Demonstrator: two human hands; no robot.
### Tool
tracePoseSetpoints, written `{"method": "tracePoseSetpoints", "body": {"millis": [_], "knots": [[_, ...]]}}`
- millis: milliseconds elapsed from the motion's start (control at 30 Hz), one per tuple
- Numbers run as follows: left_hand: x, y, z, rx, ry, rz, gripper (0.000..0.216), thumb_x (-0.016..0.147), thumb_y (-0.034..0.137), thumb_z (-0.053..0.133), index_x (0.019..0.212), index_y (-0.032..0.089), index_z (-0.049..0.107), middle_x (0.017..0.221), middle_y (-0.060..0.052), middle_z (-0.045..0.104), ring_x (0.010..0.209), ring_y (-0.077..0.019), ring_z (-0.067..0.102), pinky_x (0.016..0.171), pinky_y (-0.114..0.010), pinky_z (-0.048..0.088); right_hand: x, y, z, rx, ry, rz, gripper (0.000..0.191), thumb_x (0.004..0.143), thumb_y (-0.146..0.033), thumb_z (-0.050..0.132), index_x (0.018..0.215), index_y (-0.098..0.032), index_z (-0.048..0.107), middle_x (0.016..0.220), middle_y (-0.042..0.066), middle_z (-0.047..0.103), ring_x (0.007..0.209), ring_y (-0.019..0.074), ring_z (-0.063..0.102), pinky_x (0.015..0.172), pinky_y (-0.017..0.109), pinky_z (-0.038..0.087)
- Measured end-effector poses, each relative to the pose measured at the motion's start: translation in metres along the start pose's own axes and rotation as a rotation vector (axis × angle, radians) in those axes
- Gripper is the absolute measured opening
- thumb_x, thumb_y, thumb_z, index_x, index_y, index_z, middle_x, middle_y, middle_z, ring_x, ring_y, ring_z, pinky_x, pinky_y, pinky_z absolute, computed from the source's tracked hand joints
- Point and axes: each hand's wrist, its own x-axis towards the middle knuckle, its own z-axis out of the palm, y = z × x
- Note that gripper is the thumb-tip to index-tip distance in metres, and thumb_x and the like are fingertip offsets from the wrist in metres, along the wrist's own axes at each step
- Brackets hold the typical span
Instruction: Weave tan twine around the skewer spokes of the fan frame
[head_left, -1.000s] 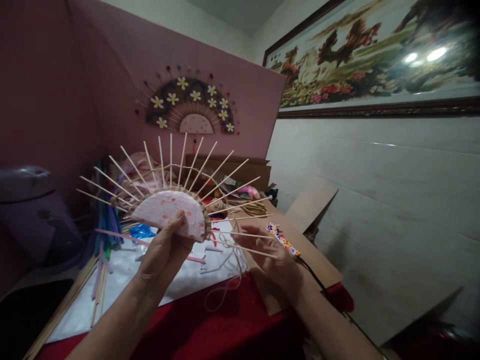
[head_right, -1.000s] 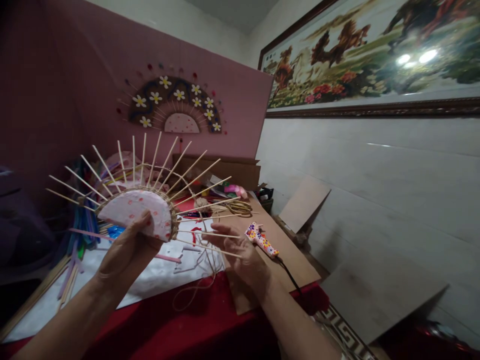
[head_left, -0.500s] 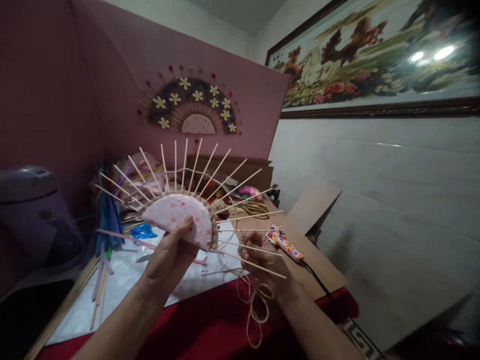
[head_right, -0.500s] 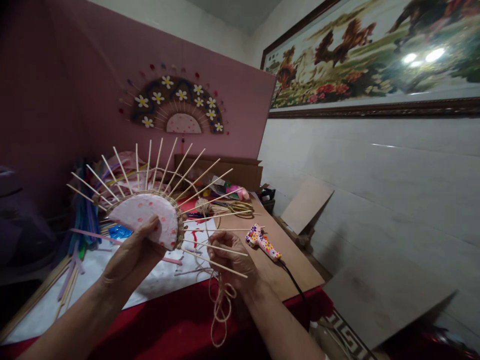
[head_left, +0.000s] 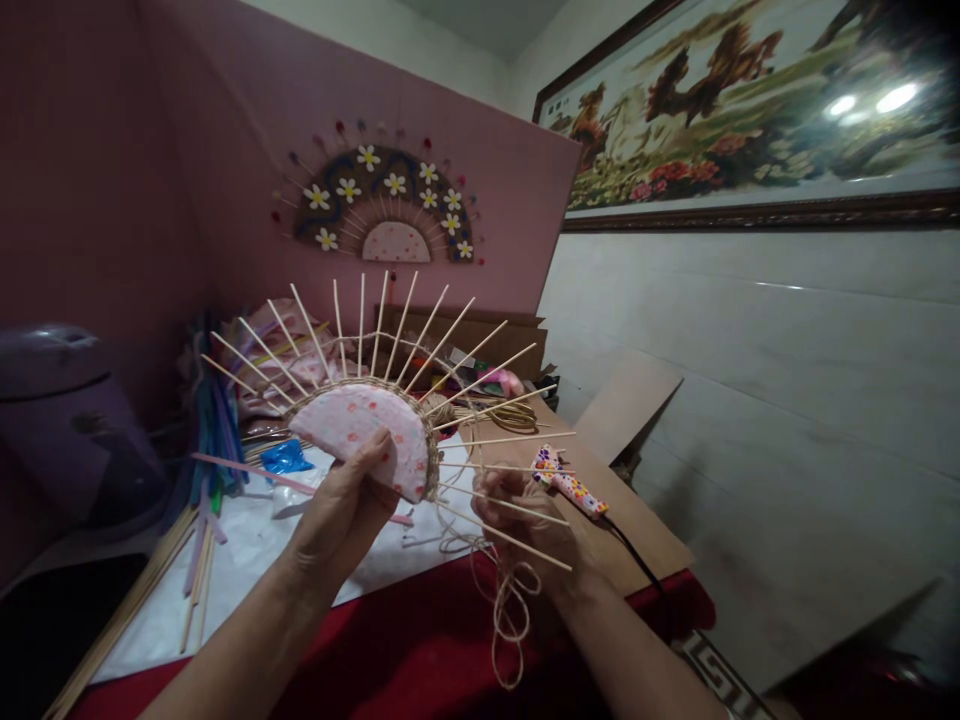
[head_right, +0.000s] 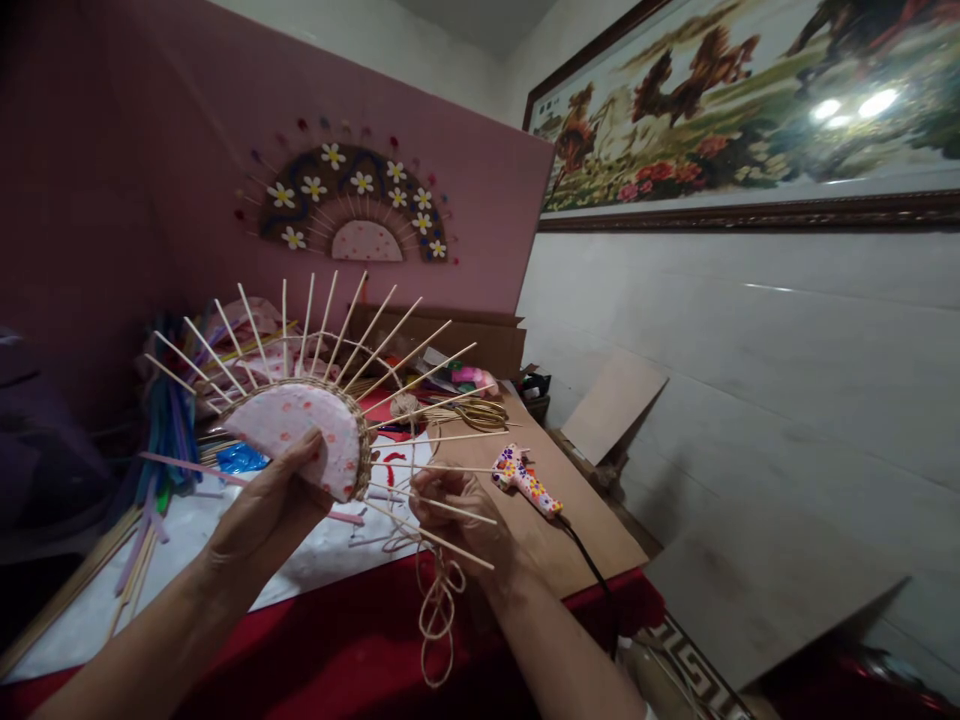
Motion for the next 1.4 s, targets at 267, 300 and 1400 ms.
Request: {"method": "tracePoseSetpoints", "body": {"millis": [267, 300, 1400], "knots": [[-0.001, 0.0, 0.0, 0.035, -0.039, -0.004, 0.014, 0.076, 0.007, 0.06, 0.088, 0.013, 0.064, 0.079, -0.006, 0.071, 0.07, -0.0156, 0.066, 0.07, -0.027, 0.057, -0.003, 0.003, -0.002, -0.019, 0.023, 0.016, 0.02, 0.053, -0.011, 0.08, 0.068, -0.017, 0.067, 0.056, -0.004, 0.05, 0.045, 0.0036, 0.041, 0.034, 0.011, 0.032], [-0.001, 0.0, 0.0, 0.035, -0.043, -0.003, 0.013, 0.076, 0.007, 0.06, 0.088, 0.013, 0.063, 0.079, -0.006, 0.071, 0.07, -0.0154, 0.066, 0.07, -0.027, 0.057, -0.003, 0.003, -0.003, -0.022, 0.02, 0.016, 0.021, 0.054, -0.012, 0.08, 0.069, -0.017, 0.067, 0.056, -0.004, 0.051, 0.045, 0.0037, 0.042, 0.035, 0.011, 0.033], [0.001, -0.004, -0.001, -0.012, 0.011, 0.007, 0.018, 0.081, 0.002, 0.051, 0.088, 0.014, 0.063, 0.073, -0.003, 0.071, 0.063, -0.0123, 0.066, 0.06, -0.022, 0.057, -0.006, 0.016, -0.003, 0.026, 0.168, 0.034, 0.026, 0.057, -0.011, 0.077, 0.08, -0.018, 0.066, 0.057, -0.004, 0.054, 0.039, -0.0001, 0.03, 0.036, 0.011, 0.021]]}}
